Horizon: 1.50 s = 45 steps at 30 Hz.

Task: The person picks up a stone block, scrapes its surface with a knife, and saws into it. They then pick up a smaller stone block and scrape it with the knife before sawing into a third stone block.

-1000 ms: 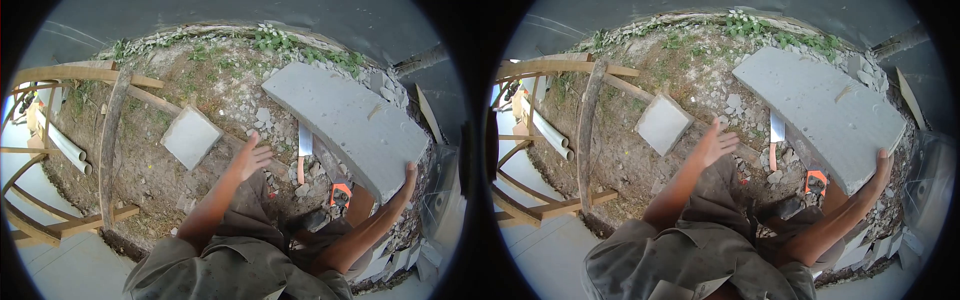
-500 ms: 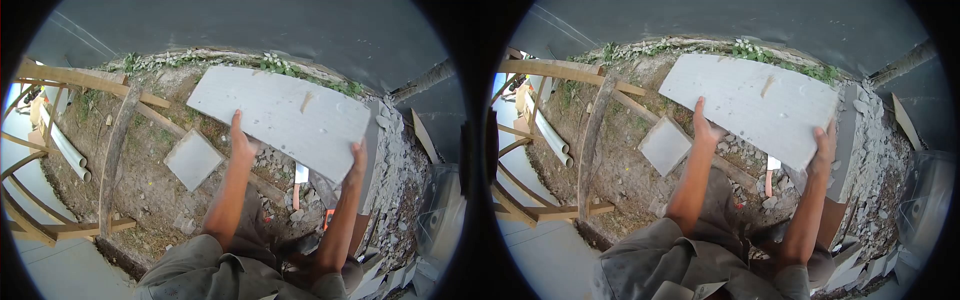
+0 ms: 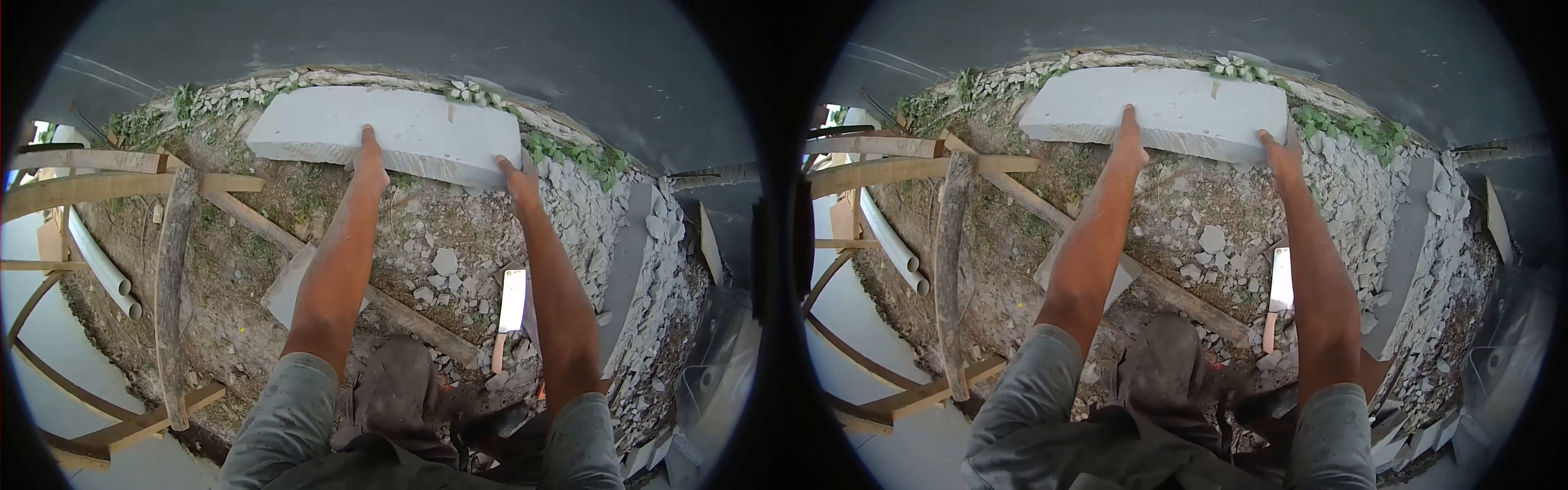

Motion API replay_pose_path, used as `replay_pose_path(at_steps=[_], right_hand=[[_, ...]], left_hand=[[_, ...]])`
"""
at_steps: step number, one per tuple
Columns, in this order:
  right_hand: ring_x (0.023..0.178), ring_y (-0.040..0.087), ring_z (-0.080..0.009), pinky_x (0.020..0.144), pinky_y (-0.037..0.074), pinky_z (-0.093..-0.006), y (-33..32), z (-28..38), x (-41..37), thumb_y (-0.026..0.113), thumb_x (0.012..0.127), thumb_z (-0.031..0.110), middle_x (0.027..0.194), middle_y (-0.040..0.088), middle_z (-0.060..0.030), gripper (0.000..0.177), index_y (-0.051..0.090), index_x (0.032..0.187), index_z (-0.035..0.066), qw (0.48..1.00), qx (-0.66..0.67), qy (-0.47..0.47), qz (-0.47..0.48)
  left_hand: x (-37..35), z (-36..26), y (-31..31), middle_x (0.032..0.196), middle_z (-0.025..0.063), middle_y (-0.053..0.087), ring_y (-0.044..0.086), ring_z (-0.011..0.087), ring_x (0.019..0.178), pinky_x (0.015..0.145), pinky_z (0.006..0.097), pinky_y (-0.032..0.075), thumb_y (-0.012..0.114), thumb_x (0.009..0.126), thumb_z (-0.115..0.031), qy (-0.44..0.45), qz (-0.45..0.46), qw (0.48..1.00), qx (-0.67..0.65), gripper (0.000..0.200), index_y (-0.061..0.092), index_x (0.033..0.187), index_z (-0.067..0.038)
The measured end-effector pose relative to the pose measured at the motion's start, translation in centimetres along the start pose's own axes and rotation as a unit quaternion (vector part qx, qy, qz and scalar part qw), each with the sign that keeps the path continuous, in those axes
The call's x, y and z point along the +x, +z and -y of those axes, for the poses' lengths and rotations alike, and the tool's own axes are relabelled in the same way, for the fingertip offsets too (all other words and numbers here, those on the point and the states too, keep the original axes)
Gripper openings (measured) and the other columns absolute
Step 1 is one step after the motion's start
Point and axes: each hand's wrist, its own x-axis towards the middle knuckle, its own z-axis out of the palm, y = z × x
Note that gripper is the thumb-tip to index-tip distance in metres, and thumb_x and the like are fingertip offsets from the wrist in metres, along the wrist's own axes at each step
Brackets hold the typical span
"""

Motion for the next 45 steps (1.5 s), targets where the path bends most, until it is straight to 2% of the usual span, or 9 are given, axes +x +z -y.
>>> replay_pose_path(at_steps=[3, 9, 15, 19, 22, 27, 32, 37, 45], right_hand=[[0.134, 0.048, -0.0329, 0.112, 0.037, -0.0375, -1.6, -4.8, 2.2, 0.073, 0.088, 0.015, 0.148, 0.046, -0.0266, 0.083, 0.027, 0.154, -0.006, 0.997, -0.071, -0.019, 0.024], [0.139, 0.045, -0.0334, 0.113, 0.036, -0.0371, -2.6, -7.0, -1.6, 0.070, 0.090, 0.011, 0.152, 0.042, -0.0273, 0.081, 0.024, 0.155, -0.006, 0.983, -0.169, -0.029, 0.058], [0.115, 0.066, -0.0277, 0.095, 0.051, -0.0345, -11.1, -8.8, -15.6, 0.065, 0.094, 0.010, 0.128, 0.065, -0.0236, 0.060, 0.042, 0.149, -0.001, 0.965, -0.259, -0.037, -0.014], [0.104, 0.068, -0.0387, 0.091, 0.053, -0.0430, -23.0, -19.6, -28.3, 0.067, 0.087, 0.016, 0.117, 0.068, -0.0253, 0.056, 0.054, 0.138, -0.004, 0.847, -0.468, -0.056, -0.246], [0.104, 0.066, -0.0429, 0.092, 0.051, -0.0470, -25.7, -25.0, -33.6, 0.068, 0.085, 0.020, 0.118, 0.067, -0.0288, 0.053, 0.058, 0.131, -0.005, 0.823, -0.489, 0.102, -0.271], [0.102, 0.067, -0.0435, 0.090, 0.051, -0.0481, -23.5, -27.3, -36.7, 0.075, 0.081, 0.023, 0.105, 0.071, -0.0278, 0.050, 0.063, 0.120, -0.007, 0.918, -0.346, -0.039, -0.193], [0.117, 0.059, -0.0457, 0.099, 0.047, -0.0493, -18.4, -22.6, -39.8, 0.068, 0.083, 0.021, 0.120, 0.062, -0.0343, 0.055, 0.057, 0.128, -0.008, 0.934, -0.319, 0.133, -0.086], [0.126, 0.052, -0.0452, 0.104, 0.044, -0.0478, -17.7, -24.7, -39.5, 0.069, 0.086, 0.023, 0.133, 0.055, -0.0303, 0.066, 0.046, 0.142, -0.003, 0.926, -0.367, 0.036, -0.082], [0.113, 0.063, -0.0422, 0.092, 0.051, -0.0501, -13.3, -23.0, -34.6, 0.072, 0.085, 0.029, 0.126, 0.062, -0.0203, 0.059, 0.045, 0.135, 0.014, 0.835, -0.526, 0.161, -0.013]], left_hand=[[-4.3, -0.2, 2.1, 0.156, 0.0243, 0.022, 0.032, 0.0391, 0.141, 0.114, 0.0498, 0.032, 0.064, 0.079, -0.073, -0.008, -0.212, 0.969, 0.128, 0.128, 0.002, 0.154, 0.010], [0.8, 2.4, -1.2, 0.154, 0.0231, 0.030, 0.047, 0.0328, 0.124, 0.105, 0.0467, 0.038, 0.066, 0.077, -0.077, 0.026, -0.245, 0.904, 0.349, 0.128, 0.008, 0.158, 0.004], [-4.0, 0.8, -16.3, 0.149, 0.0294, 0.045, 0.041, 0.0402, 0.141, 0.113, 0.0457, 0.038, 0.069, 0.086, -0.060, 0.254, 0.064, 0.867, 0.423, 0.091, 0.048, 0.141, 0.010], [-11.9, 3.3, -31.8, 0.151, 0.0239, 0.039, 0.039, 0.0430, 0.136, 0.109, 0.0533, 0.036, 0.070, 0.084, -0.061, 0.274, -0.339, 0.711, 0.552, 0.095, 0.038, 0.150, 0.000], [-12.1, 8.5, -42.7, 0.147, 0.0252, 0.045, 0.052, 0.0297, 0.130, 0.105, 0.0509, 0.043, 0.066, 0.081, -0.074, -0.006, -0.178, 0.957, 0.230, 0.102, 0.040, 0.151, -0.004], [-11.1, 17.2, -41.1, 0.147, 0.0105, 0.049, 0.056, 0.0276, 0.126, 0.100, 0.0490, 0.049, 0.070, 0.091, -0.054, 0.087, 0.047, 0.993, 0.064, 0.081, 0.040, 0.150, -0.007], [-18.4, 14.7, -34.8, 0.143, 0.0095, 0.053, 0.057, 0.0267, 0.124, 0.102, 0.0472, 0.049, 0.074, 0.091, -0.036, 0.073, -0.028, 0.996, 0.050, 0.072, 0.041, 0.149, -0.009], [-17.3, 12.7, -28.9, 0.142, 0.0138, 0.051, 0.057, 0.0314, 0.123, 0.101, 0.0417, 0.051, 0.079, 0.086, -0.016, 0.113, 0.062, 0.992, -0.003, 0.087, 0.023, 0.153, -0.009], [-23.3, 9.6, -21.1, 0.146, 0.0296, 0.041, 0.042, 0.0426, 0.135, 0.112, 0.0492, 0.037, 0.085, 0.067, -0.027, 0.369, 0.027, 0.838, 0.401, 0.107, 0.027, 0.153, 0.001]])
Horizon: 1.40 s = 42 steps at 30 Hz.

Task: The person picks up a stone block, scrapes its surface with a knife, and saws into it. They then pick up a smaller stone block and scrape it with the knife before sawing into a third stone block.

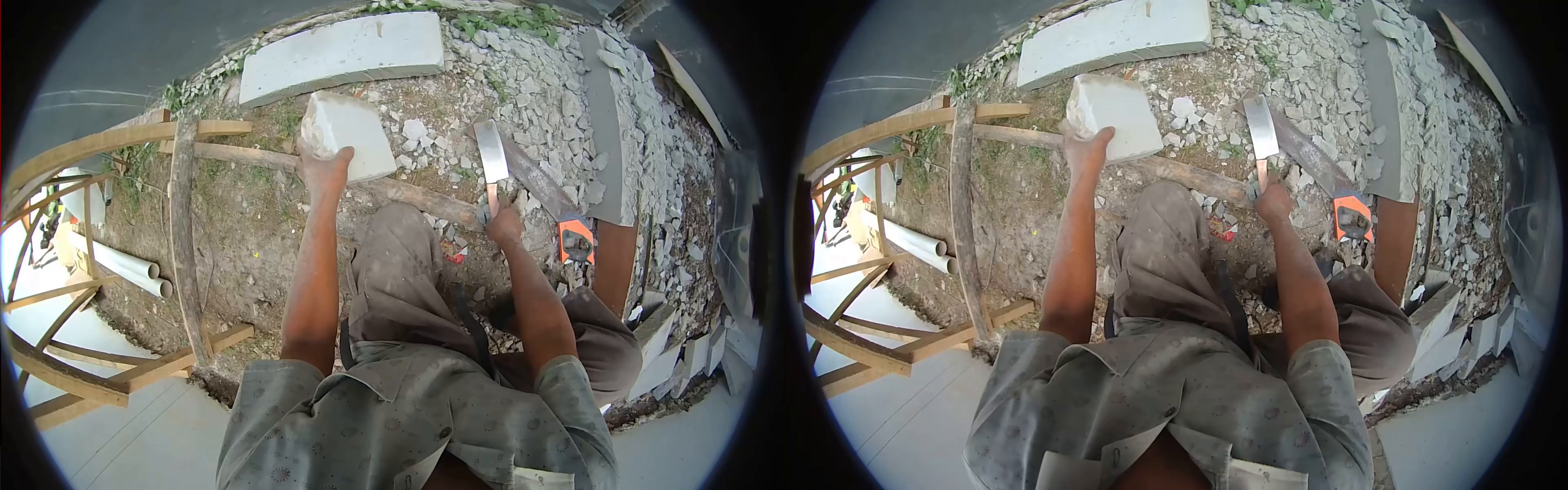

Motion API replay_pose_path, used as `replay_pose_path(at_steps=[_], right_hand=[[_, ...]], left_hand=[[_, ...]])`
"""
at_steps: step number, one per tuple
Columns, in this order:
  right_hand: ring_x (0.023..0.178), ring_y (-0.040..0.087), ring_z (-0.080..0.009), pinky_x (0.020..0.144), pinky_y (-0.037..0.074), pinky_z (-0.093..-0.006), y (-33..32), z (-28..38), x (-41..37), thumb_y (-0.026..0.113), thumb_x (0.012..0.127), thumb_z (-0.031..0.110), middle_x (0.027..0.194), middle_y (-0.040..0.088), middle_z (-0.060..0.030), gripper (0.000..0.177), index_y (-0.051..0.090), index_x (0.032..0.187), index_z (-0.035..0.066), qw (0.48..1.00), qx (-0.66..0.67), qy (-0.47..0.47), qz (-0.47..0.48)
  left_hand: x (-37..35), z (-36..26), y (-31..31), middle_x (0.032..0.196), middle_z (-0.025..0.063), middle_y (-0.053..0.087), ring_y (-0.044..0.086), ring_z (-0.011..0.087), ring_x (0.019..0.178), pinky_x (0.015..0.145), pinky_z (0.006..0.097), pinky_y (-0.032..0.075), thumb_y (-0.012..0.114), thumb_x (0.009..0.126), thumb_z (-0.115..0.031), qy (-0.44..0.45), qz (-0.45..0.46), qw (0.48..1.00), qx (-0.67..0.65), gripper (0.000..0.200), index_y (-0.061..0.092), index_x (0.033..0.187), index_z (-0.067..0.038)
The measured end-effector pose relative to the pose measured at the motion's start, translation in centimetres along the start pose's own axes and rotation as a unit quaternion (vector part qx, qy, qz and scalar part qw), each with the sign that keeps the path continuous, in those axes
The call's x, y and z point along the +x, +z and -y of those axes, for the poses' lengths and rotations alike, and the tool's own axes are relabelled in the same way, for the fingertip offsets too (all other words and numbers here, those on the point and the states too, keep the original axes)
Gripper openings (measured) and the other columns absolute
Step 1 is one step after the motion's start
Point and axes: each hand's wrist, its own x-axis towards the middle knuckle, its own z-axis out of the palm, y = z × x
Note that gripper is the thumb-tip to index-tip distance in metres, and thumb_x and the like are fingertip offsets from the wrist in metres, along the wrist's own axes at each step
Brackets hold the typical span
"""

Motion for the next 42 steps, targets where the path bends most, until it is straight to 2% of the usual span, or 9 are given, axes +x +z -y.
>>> replay_pose_path(at_steps=[7, 10, 14, 17, 21, 26, 36, 40, 42], right_hand=[[0.071, 0.063, -0.0276, 0.067, 0.050, -0.0401, -7.9, 3.0, -3.9, 0.064, 0.093, 0.026, 0.079, 0.065, -0.0088, 0.025, 0.063, 0.106, 0.005, 0.900, 0.372, -0.116, -0.194], [0.064, 0.054, -0.0134, 0.058, 0.044, -0.0300, -10.5, 3.9, -3.7, 0.062, 0.098, 0.029, 0.074, 0.057, -0.0018, 0.031, 0.065, 0.110, 0.000, 0.864, 0.462, -0.170, -0.107], [0.058, 0.048, -0.0047, 0.051, 0.037, -0.0231, -15.4, 7.8, -7.8, 0.056, 0.104, 0.028, 0.070, 0.053, 0.0022, 0.027, 0.063, 0.107, 0.002, 0.820, 0.447, -0.302, -0.191], [0.058, 0.047, -0.0039, 0.051, 0.037, -0.0225, -13.4, 8.3, -8.9, 0.056, 0.104, 0.027, 0.070, 0.052, 0.0034, 0.027, 0.062, 0.113, 0.002, 0.810, 0.535, -0.231, -0.060], [0.057, 0.046, -0.0037, 0.051, 0.036, -0.0213, -13.1, 9.8, -12.0, 0.053, 0.104, 0.023, 0.071, 0.054, 0.0024, 0.023, 0.060, 0.109, 0.002, 0.806, 0.516, -0.248, -0.153], [0.078, 0.063, -0.0482, 0.070, 0.051, -0.0486, -16.3, 10.6, -13.8, 0.054, 0.097, 0.017, 0.093, 0.064, -0.0292, 0.030, 0.054, 0.124, 0.004, 0.890, 0.366, -0.237, -0.130], [0.090, 0.067, -0.0431, 0.072, 0.054, -0.0514, -14.7, 12.5, -13.1, 0.060, 0.092, 0.010, 0.096, 0.068, -0.0236, 0.035, 0.052, 0.126, 0.005, 0.837, 0.182, -0.456, -0.240], [0.089, 0.068, -0.0451, 0.073, 0.054, -0.0517, -14.3, 12.2, -9.3, 0.058, 0.094, 0.011, 0.101, 0.069, -0.0253, 0.034, 0.050, 0.126, 0.004, 0.963, 0.170, -0.190, -0.088], [0.089, 0.068, -0.0459, 0.075, 0.054, -0.0530, -16.7, 13.2, -12.0, 0.055, 0.096, 0.015, 0.103, 0.069, -0.0258, 0.034, 0.049, 0.127, 0.005, 0.891, 0.245, -0.356, -0.142]], left_hand=[[-2.5, -4.9, 3.8, 0.138, 0.0242, 0.050, 0.044, 0.0428, 0.132, 0.113, 0.0499, 0.035, 0.083, 0.065, -0.033, 0.248, 0.125, 0.927, 0.254, 0.104, 0.034, 0.151, -0.002], [-5.1, -7.2, 3.8, 0.135, 0.0242, 0.051, 0.046, 0.0416, 0.129, 0.111, 0.0502, 0.036, 0.083, 0.066, -0.036, 0.194, 0.145, 0.922, 0.301, 0.103, 0.035, 0.151, -0.005], [-5.5, -2.8, 3.8, 0.131, 0.0240, 0.051, 0.048, 0.0415, 0.126, 0.109, 0.0493, 0.040, 0.085, 0.067, -0.027, 0.181, 0.071, 0.971, 0.139, 0.100, 0.035, 0.151, -0.008], [-6.7, -1.9, 3.1, 0.131, 0.0245, 0.051, 0.049, 0.0416, 0.126, 0.108, 0.0480, 0.041, 0.086, 0.066, -0.018, 0.224, 0.061, 0.971, 0.056, 0.099, 0.035, 0.149, -0.006], [-5.8, -6.2, 1.9, 0.136, 0.0244, 0.051, 0.050, 0.0368, 0.129, 0.110, 0.0440, 0.040, 0.087, 0.066, -0.016, 0.223, 0.067, 0.972, -0.022, 0.092, 0.041, 0.143, 0.001], [-4.0, -8.2, 0.7, 0.135, 0.0262, 0.051, 0.052, 0.0367, 0.128, 0.108, 0.0436, 0.043, 0.087, 0.065, -0.017, 0.245, 0.190, 0.950, 0.045, 0.097, 0.035, 0.145, 0.004], [-4.0, -4.1, 5.8, 0.131, 0.0255, 0.051, 0.052, 0.0412, 0.123, 0.103, 0.0491, 0.044, 0.087, 0.066, -0.026, 0.231, 0.253, 0.930, 0.134, 0.094, 0.037, 0.140, 0.003], [-5.8, -4.4, 5.2, 0.127, 0.0258, 0.052, 0.053, 0.0409, 0.120, 0.102, 0.0483, 0.044, 0.088, 0.065, -0.032, 0.281, 0.141, 0.945, 0.085, 0.091, 0.042, 0.135, 0.003], [-5.9, -5.0, 4.3, 0.128, 0.0261, 0.051, 0.052, 0.0415, 0.121, 0.101, 0.0496, 0.044, 0.088, 0.066, -0.031, 0.233, 0.179, 0.952, 0.086, 0.091, 0.040, 0.135, 0.002]])
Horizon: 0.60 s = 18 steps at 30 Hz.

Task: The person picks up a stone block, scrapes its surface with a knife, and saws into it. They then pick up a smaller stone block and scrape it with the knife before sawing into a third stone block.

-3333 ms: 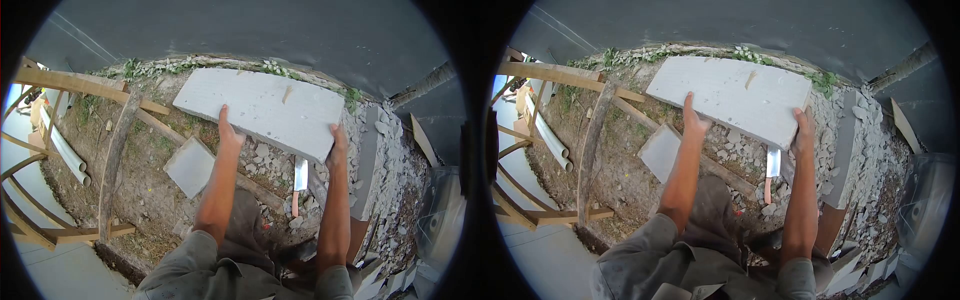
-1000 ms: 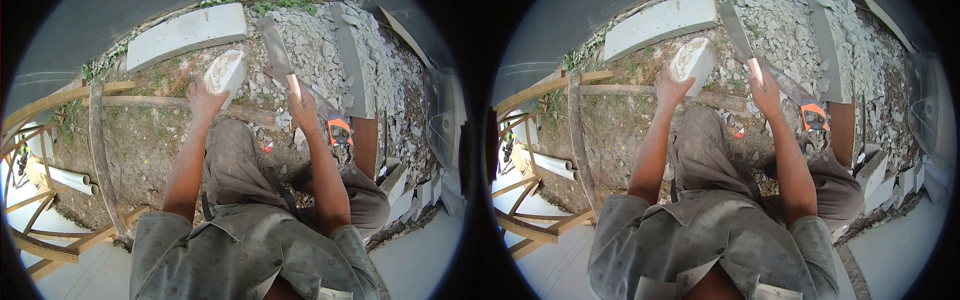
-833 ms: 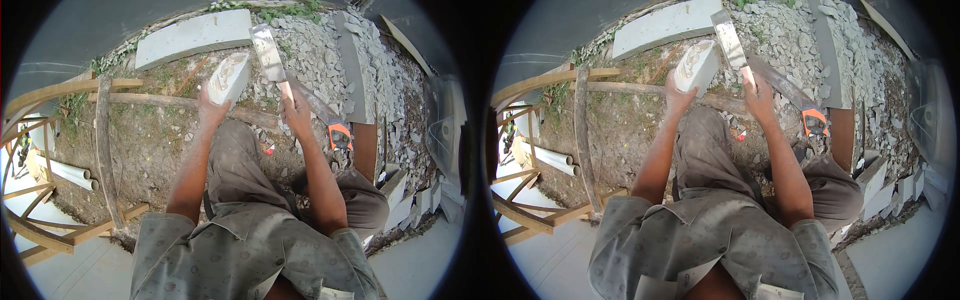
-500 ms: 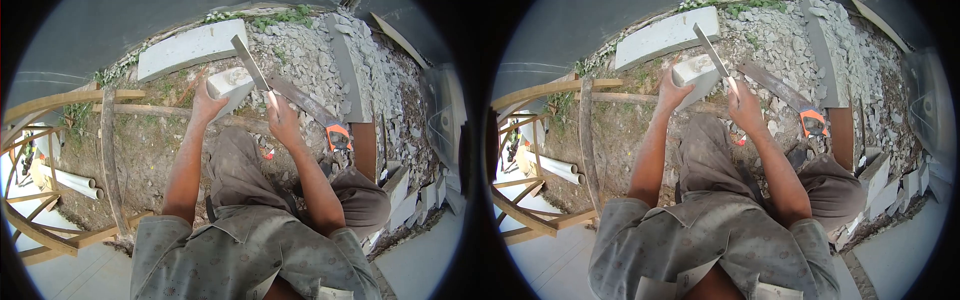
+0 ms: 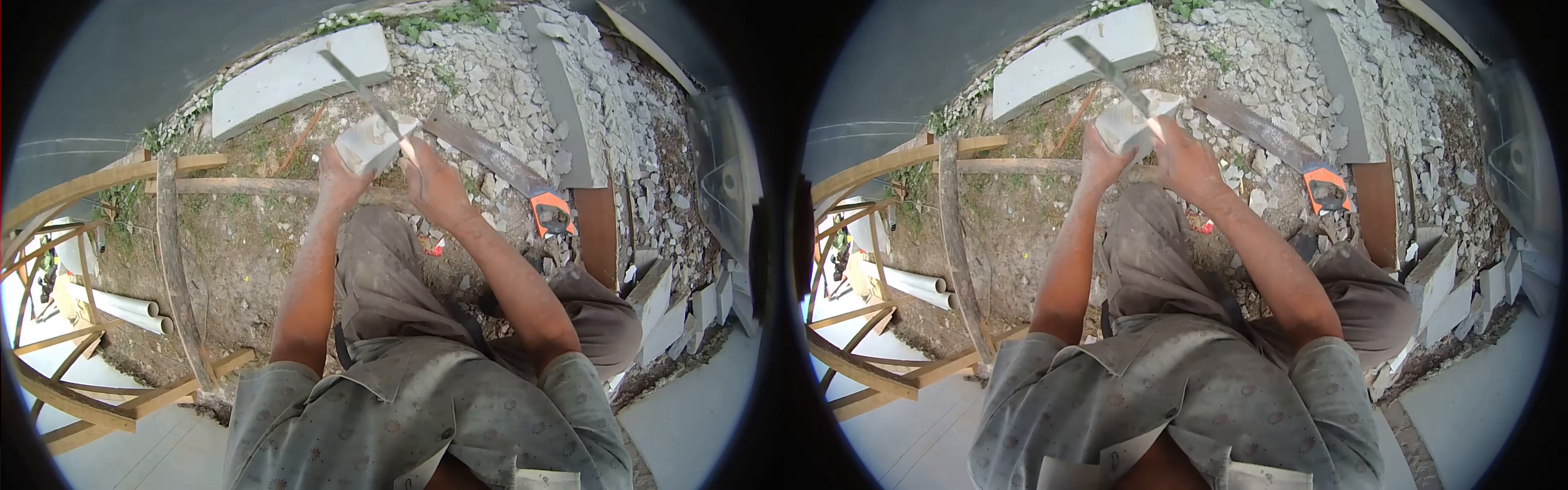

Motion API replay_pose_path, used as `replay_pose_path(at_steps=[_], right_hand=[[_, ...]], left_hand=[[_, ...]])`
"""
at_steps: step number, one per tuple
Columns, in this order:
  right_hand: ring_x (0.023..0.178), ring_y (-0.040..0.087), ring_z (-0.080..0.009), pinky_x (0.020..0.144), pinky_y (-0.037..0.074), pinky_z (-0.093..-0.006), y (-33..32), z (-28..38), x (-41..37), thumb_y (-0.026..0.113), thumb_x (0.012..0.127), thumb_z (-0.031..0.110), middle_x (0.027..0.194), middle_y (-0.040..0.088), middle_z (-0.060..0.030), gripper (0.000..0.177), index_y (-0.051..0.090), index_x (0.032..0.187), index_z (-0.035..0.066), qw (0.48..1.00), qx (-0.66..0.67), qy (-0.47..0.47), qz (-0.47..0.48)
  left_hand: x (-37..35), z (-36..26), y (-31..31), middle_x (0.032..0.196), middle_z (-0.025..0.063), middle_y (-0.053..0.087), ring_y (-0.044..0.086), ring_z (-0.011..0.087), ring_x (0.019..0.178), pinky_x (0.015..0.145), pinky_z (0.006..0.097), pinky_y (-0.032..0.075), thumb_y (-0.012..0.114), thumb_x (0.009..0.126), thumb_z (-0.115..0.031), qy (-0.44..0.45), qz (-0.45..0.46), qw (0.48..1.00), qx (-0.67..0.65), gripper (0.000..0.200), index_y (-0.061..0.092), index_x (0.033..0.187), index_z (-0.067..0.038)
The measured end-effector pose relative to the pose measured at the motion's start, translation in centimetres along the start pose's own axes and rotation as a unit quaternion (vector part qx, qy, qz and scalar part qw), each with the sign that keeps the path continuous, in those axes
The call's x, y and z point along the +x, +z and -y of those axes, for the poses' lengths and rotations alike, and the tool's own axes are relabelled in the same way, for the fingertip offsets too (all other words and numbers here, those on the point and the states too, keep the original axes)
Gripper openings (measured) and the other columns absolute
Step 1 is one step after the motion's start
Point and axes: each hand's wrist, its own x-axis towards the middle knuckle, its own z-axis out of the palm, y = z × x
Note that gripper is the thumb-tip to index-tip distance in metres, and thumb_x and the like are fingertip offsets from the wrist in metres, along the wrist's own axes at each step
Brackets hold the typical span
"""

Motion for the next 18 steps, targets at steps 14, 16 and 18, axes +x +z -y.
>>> replay_pose_path(at_steps=[14, 16, 18], right_hand=[[0.082, 0.067, -0.0475, 0.070, 0.053, -0.0551, 1.2, -1.0, 1.0, 0.052, 0.102, 0.027, 0.090, 0.069, -0.0250, 0.035, 0.047, 0.130, 0.007, 0.971, -0.119, 0.095, 0.186], [0.086, 0.068, -0.0454, 0.075, 0.053, -0.0553, 0.8, -0.6, 0.8, 0.052, 0.102, 0.030, 0.097, 0.070, -0.0246, 0.036, 0.048, 0.130, 0.009, 0.994, -0.039, 0.062, 0.081], [0.088, 0.068, -0.0461, 0.077, 0.053, -0.0563, 0.3, 1.2, -0.5, 0.052, 0.102, 0.028, 0.098, 0.070, -0.0251, 0.034, 0.049, 0.129, 0.009, 0.998, 0.048, -0.034, 0.007]], left_hand=[[-0.2, 0.3, 0.3, 0.124, 0.0258, 0.051, 0.052, 0.0414, 0.118, 0.100, 0.0481, 0.044, 0.087, 0.070, -0.028, 0.007, -0.026, 0.999, 0.021, 0.081, 0.042, 0.130, 0.003], [-0.2, 0.6, 0.1, 0.123, 0.0261, 0.052, 0.052, 0.0417, 0.118, 0.100, 0.0488, 0.044, 0.087, 0.070, -0.026, 0.026, -0.026, 0.999, 0.021, 0.082, 0.041, 0.130, 0.003], [-0.3, 1.0, 0.3, 0.122, 0.0260, 0.053, 0.052, 0.0423, 0.118, 0.099, 0.0496, 0.044, 0.087, 0.068, -0.022, 0.022, -0.023, 0.999, 0.003, 0.082, 0.040, 0.131, 0.002]])
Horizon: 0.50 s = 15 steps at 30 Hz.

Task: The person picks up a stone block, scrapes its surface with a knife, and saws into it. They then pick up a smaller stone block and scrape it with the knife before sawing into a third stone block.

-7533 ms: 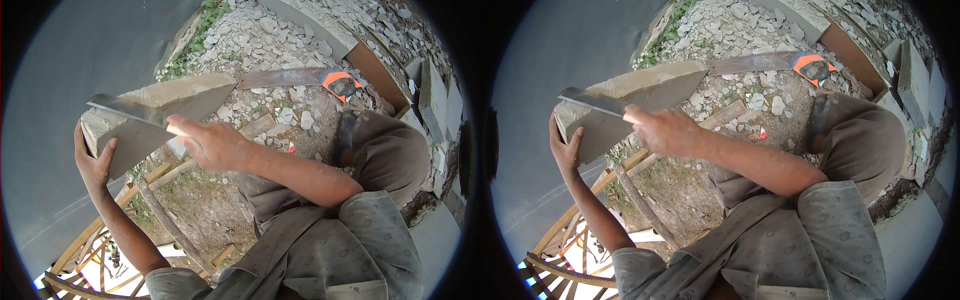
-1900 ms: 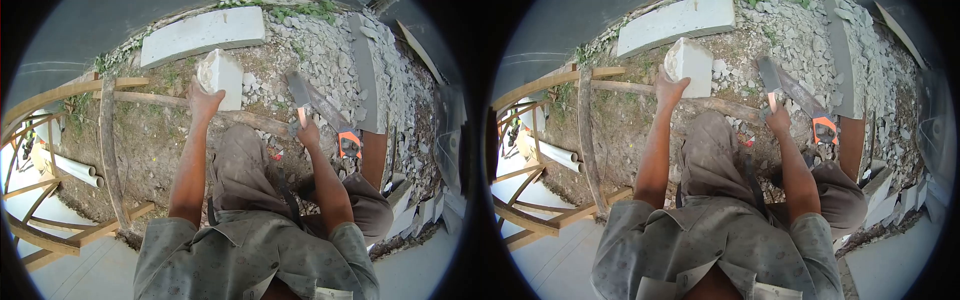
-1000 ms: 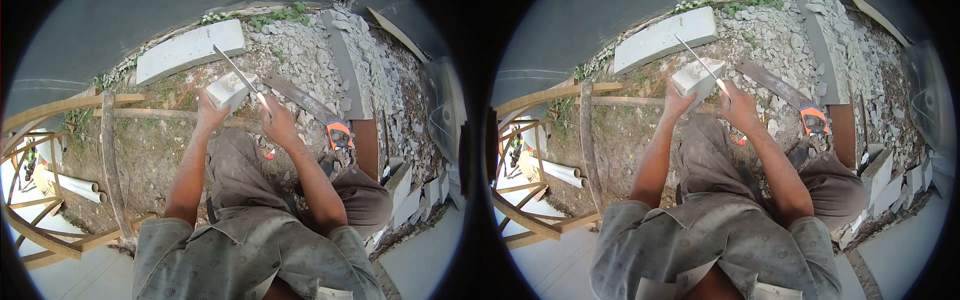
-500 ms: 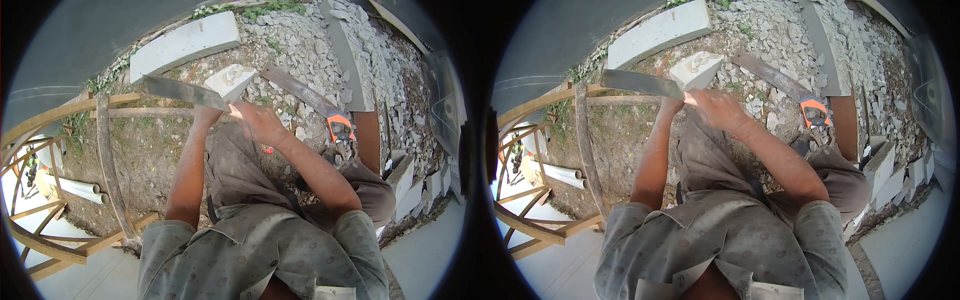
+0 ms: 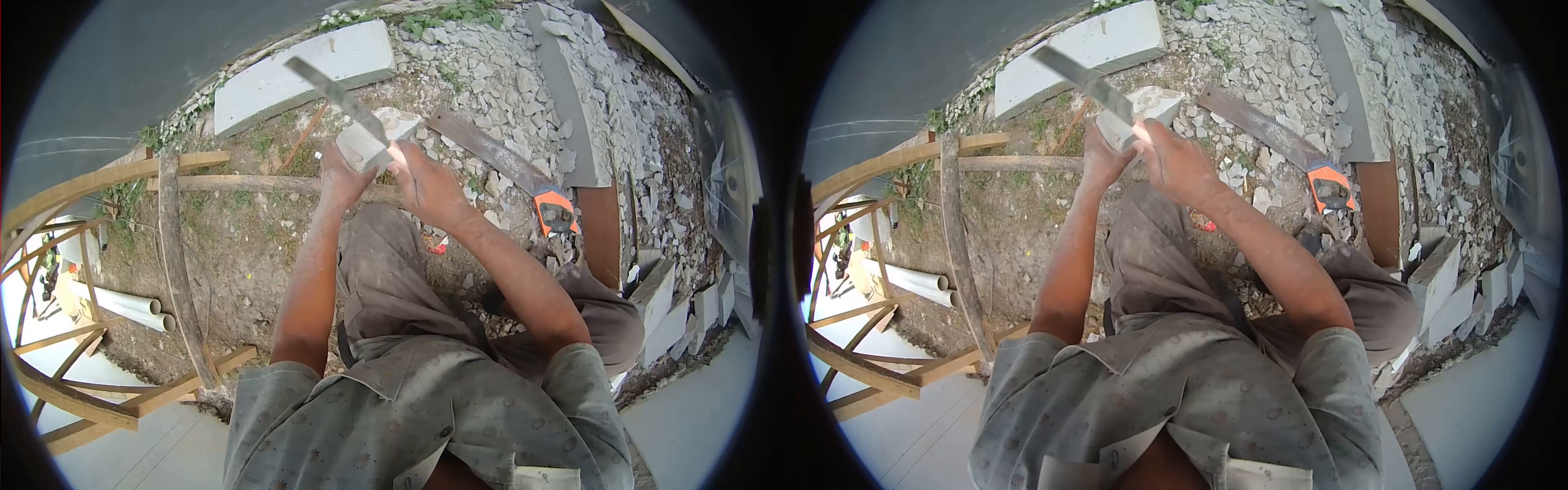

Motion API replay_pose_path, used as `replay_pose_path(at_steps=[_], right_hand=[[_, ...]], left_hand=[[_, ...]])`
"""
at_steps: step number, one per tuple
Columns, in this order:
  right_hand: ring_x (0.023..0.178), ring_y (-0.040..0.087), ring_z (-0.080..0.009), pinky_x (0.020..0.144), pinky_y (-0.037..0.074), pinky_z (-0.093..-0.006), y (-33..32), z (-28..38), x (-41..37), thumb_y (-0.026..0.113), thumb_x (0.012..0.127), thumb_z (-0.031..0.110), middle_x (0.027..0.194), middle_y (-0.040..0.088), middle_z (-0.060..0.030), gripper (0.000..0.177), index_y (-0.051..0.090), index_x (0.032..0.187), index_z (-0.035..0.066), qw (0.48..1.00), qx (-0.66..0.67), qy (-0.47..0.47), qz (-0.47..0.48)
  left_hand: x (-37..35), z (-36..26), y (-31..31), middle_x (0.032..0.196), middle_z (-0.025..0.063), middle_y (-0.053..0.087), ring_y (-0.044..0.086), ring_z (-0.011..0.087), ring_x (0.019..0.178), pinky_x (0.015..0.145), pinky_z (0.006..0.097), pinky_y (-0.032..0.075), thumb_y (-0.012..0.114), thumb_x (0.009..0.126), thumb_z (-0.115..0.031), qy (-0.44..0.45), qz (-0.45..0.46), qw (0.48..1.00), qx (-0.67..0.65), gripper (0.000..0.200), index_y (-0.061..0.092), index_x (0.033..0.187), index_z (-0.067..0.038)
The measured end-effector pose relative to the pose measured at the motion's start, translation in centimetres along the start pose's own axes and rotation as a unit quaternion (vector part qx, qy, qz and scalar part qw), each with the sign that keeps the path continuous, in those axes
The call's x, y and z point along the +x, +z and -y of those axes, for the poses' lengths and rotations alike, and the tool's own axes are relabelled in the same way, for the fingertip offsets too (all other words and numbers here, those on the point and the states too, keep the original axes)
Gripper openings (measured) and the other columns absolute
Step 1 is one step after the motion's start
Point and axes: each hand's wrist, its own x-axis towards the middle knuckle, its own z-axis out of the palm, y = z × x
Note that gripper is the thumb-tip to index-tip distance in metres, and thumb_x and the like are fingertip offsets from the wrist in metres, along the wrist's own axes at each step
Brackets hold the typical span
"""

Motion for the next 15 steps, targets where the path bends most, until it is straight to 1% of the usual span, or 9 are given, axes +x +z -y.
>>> replay_pose_path(at_steps=[3, 4, 6, 9, 10, 12, 13, 14, 15], right_hand=[[0.083, 0.066, -0.0493, 0.072, 0.052, -0.0568, 0.8, -1.4, 0.0, 0.052, 0.101, 0.024, 0.091, 0.069, -0.0264, 0.032, 0.049, 0.127, 0.006, 0.989, -0.104, -0.006, 0.110], [0.082, 0.066, -0.0488, 0.072, 0.052, -0.0563, 0.9, -1.9, 0.5, 0.052, 0.101, 0.024, 0.091, 0.069, -0.0262, 0.032, 0.049, 0.126, 0.006, 0.989, -0.098, 0.042, 0.099], [0.082, 0.067, -0.0477, 0.072, 0.053, -0.0553, 0.8, -1.9, 1.8, 0.053, 0.100, 0.023, 0.092, 0.069, -0.0258, 0.030, 0.049, 0.124, 0.006, 0.984, -0.086, 0.135, 0.080], [0.080, 0.067, -0.0484, 0.072, 0.053, -0.0554, 0.7, 0.1, 0.2, 0.052, 0.101, 0.026, 0.090, 0.069, -0.0277, 0.029, 0.051, 0.119, 0.003, 0.992, -0.010, -0.128, -0.001], [0.083, 0.067, -0.0485, 0.073, 0.053, -0.0552, 0.3, -0.3, -0.1, 0.051, 0.101, 0.027, 0.091, 0.068, -0.0283, 0.031, 0.051, 0.118, 0.001, 0.992, -0.040, -0.117, 0.040], [0.084, 0.067, -0.0475, 0.072, 0.053, -0.0548, 1.6, -5.4, 1.3, 0.053, 0.101, 0.026, 0.091, 0.069, -0.0261, 0.030, 0.051, 0.120, 0.003, 0.991, -0.063, 0.099, 0.065], [0.084, 0.067, -0.0470, 0.071, 0.053, -0.0546, 1.2, -5.2, 2.5, 0.054, 0.100, 0.025, 0.091, 0.069, -0.0250, 0.030, 0.051, 0.121, 0.004, 0.973, -0.071, 0.206, 0.075], [0.087, 0.068, -0.0453, 0.073, 0.054, -0.0548, 0.7, -5.1, 2.4, 0.052, 0.101, 0.030, 0.093, 0.070, -0.0229, 0.030, 0.050, 0.120, 0.008, 0.976, -0.077, 0.194, 0.061], [0.088, 0.068, -0.0451, 0.074, 0.054, -0.0549, -0.1, -3.2, 2.1, 0.050, 0.102, 0.031, 0.094, 0.070, -0.0231, 0.032, 0.050, 0.121, 0.006, 0.991, -0.064, 0.106, 0.059]], left_hand=[[0.7, 1.3, 0.3, 0.122, 0.0253, 0.053, 0.052, 0.0420, 0.118, 0.099, 0.0503, 0.044, 0.088, 0.067, -0.021, 0.007, 0.053, 0.995, -0.083, 0.083, 0.041, 0.132, 0.001], [0.2, 0.4, 0.3, 0.123, 0.0249, 0.053, 0.053, 0.0419, 0.118, 0.098, 0.0498, 0.045, 0.088, 0.067, -0.021, -0.008, 0.005, 1.000, 0.009, 0.083, 0.041, 0.132, 0.001], [0.3, -0.7, 0.0, 0.123, 0.0253, 0.053, 0.053, 0.0422, 0.117, 0.097, 0.0498, 0.045, 0.088, 0.067, -0.021, -0.001, -0.007, 1.000, 0.013, 0.084, 0.041, 0.132, 0.001], [0.0, 0.3, 0.0, 0.123, 0.0262, 0.053, 0.054, 0.0420, 0.117, 0.097, 0.0497, 0.046, 0.088, 0.066, -0.021, 0.019, -0.001, 0.999, -0.026, 0.085, 0.039, 0.132, 0.001], [0.1, 0.9, 0.1, 0.123, 0.0262, 0.053, 0.054, 0.0419, 0.117, 0.097, 0.0500, 0.046, 0.088, 0.066, -0.021, 0.023, -0.001, 0.999, -0.037, 0.085, 0.039, 0.131, 0.001], [0.2, 0.1, -0.4, 0.124, 0.0265, 0.052, 0.053, 0.0423, 0.118, 0.098, 0.0512, 0.045, 0.088, 0.067, -0.021, -0.009, 0.019, 0.999, -0.028, 0.085, 0.038, 0.131, 0.001], [0.4, 0.0, -0.5, 0.124, 0.0268, 0.052, 0.053, 0.0426, 0.118, 0.099, 0.0516, 0.045, 0.088, 0.067, -0.021, -0.004, 0.016, 1.000, -0.015, 0.084, 0.038, 0.131, 0.001], [0.5, 0.0, -0.4, 0.125, 0.0271, 0.052, 0.053, 0.0428, 0.119, 0.099, 0.0520, 0.044, 0.088, 0.067, -0.021, -0.003, 0.010, 1.000, -0.004, 0.084, 0.038, 0.131, 0.002], [0.2, 0.4, -0.3, 0.125, 0.0273, 0.051, 0.052, 0.0430, 0.119, 0.100, 0.0525, 0.044, 0.088, 0.067, -0.022, -0.009, 0.009, 1.000, 0.010, 0.084, 0.038, 0.131, 0.002]])
